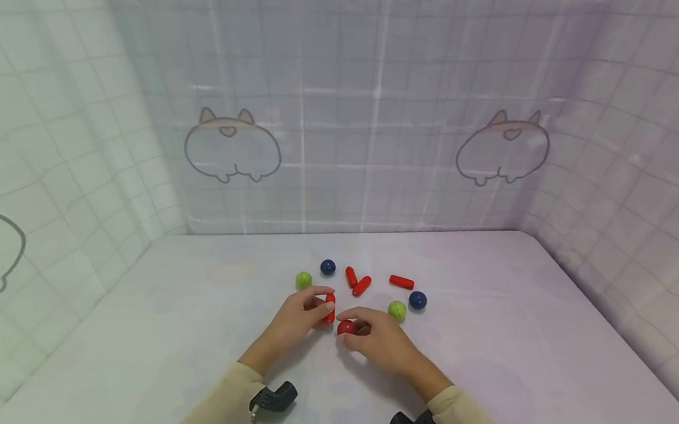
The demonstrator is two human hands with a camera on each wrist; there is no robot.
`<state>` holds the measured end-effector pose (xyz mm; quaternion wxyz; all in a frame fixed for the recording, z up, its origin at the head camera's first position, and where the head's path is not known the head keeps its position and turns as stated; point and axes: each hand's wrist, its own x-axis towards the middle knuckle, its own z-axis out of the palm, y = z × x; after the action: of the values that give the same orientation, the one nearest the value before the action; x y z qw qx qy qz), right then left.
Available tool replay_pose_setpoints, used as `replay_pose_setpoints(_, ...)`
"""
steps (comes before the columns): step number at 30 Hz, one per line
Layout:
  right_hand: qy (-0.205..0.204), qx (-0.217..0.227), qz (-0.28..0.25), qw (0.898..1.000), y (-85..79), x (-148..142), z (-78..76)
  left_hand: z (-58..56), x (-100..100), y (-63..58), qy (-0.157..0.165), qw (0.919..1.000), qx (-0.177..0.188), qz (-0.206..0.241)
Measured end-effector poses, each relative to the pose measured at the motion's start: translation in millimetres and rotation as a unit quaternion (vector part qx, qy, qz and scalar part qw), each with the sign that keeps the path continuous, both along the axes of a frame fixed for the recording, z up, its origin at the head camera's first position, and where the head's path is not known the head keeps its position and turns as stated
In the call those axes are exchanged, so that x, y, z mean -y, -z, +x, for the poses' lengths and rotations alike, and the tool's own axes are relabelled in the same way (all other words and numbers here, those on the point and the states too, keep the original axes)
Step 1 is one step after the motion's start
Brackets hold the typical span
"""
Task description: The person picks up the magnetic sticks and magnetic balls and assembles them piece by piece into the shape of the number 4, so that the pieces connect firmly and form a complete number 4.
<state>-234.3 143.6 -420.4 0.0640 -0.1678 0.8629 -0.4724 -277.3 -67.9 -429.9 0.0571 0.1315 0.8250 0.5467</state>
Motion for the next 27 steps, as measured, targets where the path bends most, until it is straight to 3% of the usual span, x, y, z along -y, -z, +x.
replay_pose_setpoints(6,0.008,0.003,-0.004,1.000,-0.6,-1.0,1.5,1.1,-1.6,-1.8,-0.006,0.9998,0.020,0.003)
replay_pose_setpoints(21,0.025,0.014,-0.060,0.998,-4.1,5.5,1.9,1.3,-0.8,-4.9,-0.014,0.9994,0.025,0.017)
replay_pose_setpoints(27,0.030,0.011,-0.048,0.998,-3.0,5.3,1.2,0.9,0.3,-5.7,-0.015,0.9990,0.034,0.023)
